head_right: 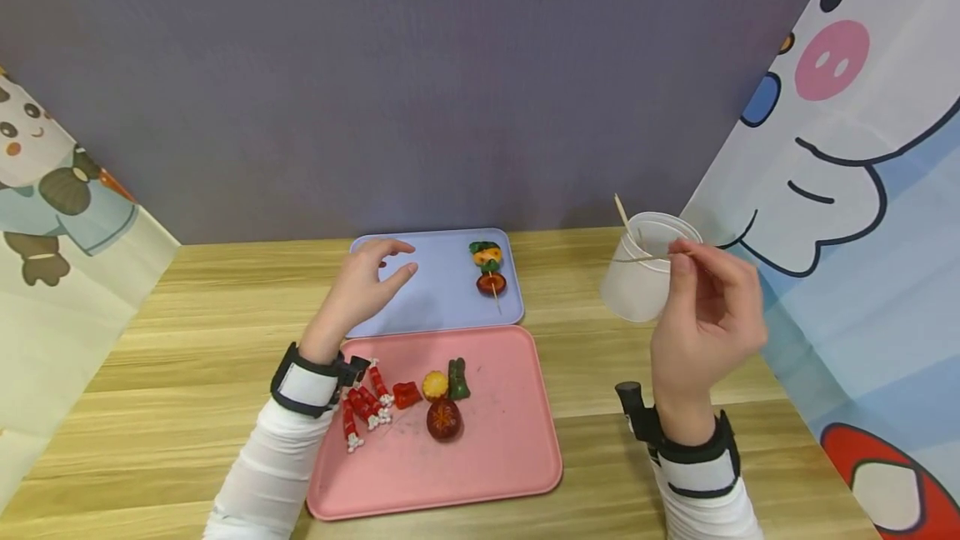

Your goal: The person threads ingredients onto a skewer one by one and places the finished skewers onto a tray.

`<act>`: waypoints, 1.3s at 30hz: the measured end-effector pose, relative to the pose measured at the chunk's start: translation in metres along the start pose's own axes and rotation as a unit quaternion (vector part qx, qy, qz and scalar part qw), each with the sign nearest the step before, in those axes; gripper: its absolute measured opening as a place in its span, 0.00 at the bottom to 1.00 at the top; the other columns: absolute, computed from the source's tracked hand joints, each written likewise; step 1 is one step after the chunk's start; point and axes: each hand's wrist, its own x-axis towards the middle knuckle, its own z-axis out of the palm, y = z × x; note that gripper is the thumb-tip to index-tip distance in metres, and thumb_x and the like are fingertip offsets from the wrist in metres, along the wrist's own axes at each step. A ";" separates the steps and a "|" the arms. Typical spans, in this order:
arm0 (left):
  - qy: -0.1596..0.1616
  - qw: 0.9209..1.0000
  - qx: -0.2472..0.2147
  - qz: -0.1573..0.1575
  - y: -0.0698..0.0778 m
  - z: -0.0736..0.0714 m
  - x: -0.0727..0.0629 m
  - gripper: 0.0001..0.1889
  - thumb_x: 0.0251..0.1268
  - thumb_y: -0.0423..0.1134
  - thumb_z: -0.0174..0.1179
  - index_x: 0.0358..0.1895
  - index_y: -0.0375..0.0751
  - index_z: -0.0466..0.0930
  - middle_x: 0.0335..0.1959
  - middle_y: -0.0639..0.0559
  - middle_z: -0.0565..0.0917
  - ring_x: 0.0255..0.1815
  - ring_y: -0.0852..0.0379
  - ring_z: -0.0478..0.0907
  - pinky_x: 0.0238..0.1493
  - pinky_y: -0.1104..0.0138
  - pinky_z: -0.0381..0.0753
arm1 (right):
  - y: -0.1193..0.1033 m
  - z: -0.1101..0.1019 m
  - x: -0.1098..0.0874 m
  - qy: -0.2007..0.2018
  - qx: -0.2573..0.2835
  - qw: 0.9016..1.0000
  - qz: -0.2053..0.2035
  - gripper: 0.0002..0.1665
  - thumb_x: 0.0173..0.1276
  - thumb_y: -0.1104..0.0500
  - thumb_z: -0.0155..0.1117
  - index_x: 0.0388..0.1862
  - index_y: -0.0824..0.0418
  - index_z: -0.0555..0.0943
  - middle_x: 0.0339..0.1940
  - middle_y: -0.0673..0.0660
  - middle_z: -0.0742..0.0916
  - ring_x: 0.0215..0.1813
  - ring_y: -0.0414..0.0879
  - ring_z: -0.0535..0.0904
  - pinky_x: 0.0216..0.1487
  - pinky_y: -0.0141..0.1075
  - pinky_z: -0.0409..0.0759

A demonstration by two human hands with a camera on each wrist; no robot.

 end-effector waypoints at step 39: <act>-0.081 0.990 -0.020 0.114 0.064 0.039 -0.008 0.10 0.65 0.40 0.60 0.47 0.43 0.83 0.41 0.51 0.83 0.43 0.56 0.77 0.45 0.66 0.77 | 0.052 0.004 -0.065 -0.162 0.067 0.872 0.457 0.06 0.72 0.69 0.47 0.44 0.66 0.73 0.41 0.58 0.79 0.49 0.48 0.81 0.55 0.37 0.79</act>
